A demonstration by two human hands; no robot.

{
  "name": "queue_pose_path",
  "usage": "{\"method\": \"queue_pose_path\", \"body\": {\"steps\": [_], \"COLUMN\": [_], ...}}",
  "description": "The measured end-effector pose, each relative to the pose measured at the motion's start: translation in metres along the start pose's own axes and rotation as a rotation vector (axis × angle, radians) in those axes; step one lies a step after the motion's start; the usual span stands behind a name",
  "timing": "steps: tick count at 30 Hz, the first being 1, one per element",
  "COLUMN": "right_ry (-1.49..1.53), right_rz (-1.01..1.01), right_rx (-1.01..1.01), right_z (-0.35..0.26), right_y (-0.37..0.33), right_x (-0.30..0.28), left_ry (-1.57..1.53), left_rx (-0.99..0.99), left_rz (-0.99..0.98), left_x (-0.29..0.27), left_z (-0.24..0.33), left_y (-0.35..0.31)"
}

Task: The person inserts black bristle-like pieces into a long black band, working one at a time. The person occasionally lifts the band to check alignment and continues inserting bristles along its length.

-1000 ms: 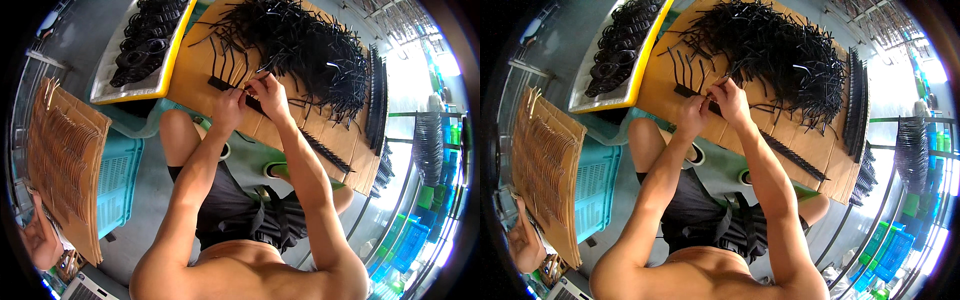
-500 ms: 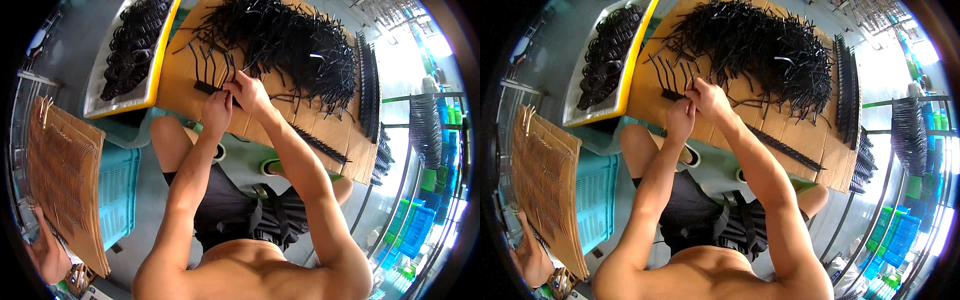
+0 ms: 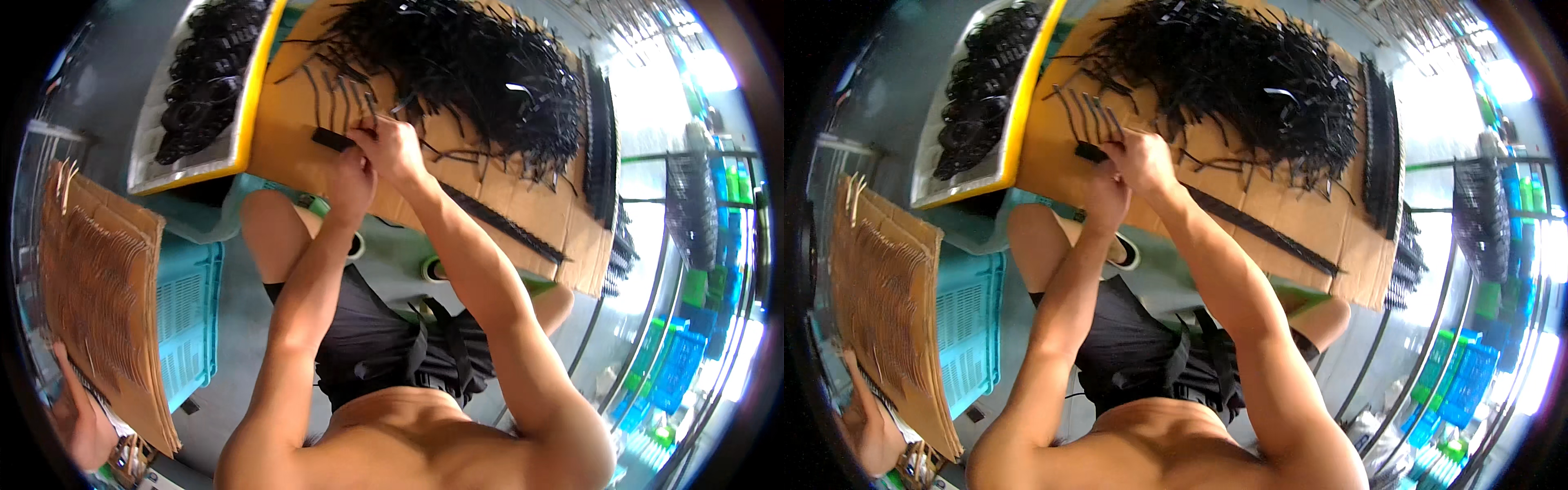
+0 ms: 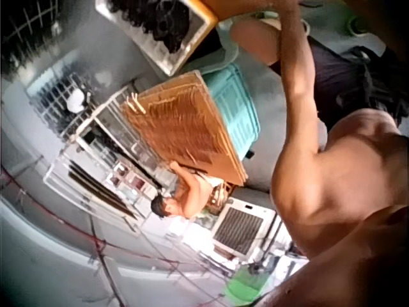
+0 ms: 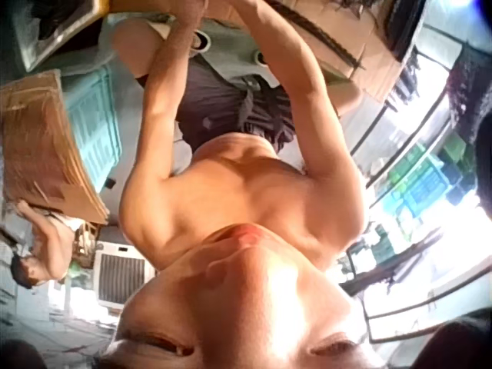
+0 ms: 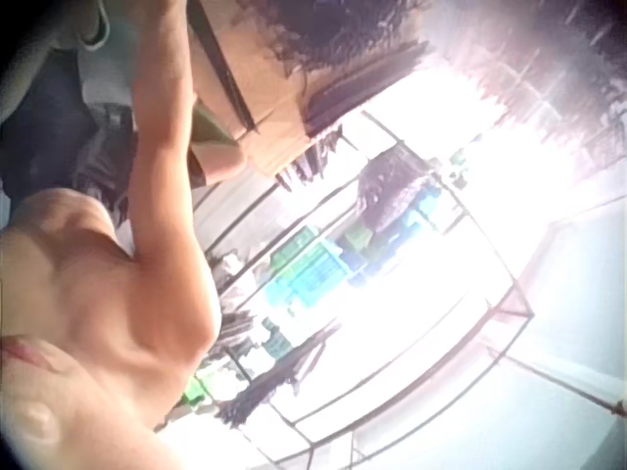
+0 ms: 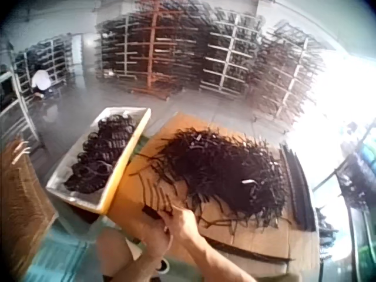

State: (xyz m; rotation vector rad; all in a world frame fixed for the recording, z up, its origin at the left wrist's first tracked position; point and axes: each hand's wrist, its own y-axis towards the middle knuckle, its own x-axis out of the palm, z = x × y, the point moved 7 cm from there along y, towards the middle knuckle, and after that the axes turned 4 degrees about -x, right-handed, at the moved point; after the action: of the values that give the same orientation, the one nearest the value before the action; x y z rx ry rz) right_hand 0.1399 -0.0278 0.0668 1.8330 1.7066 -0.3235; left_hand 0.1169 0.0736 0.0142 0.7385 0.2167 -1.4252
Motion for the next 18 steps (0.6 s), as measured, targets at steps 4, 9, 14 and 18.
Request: {"method": "queue_pose_path", "body": {"steps": [4, 9, 14, 18], "right_ry": [0.14, 0.18, 0.143, -0.59], "right_rz": [0.017, -0.126, -0.311, -0.615], "right_rx": [0.072, 0.082, 0.166, 0.16], "right_z": [0.004, 0.005, 0.051, 0.109], "right_y": [0.0, 0.006, 0.002, -0.014], "right_x": [-0.001, -0.004, -0.062, -0.098], "left_ry": [0.109, 0.055, 0.013, 0.019], "left_rx": [0.013, 0.033, -0.039, -0.029], "left_rz": [-0.021, 0.017, 0.088, 0.065], "left_x": [-0.001, -0.007, -0.013, -0.011], "left_z": [0.002, 0.011, 0.005, 0.013], "left_y": [0.002, 0.004, 0.0, -0.008]}}
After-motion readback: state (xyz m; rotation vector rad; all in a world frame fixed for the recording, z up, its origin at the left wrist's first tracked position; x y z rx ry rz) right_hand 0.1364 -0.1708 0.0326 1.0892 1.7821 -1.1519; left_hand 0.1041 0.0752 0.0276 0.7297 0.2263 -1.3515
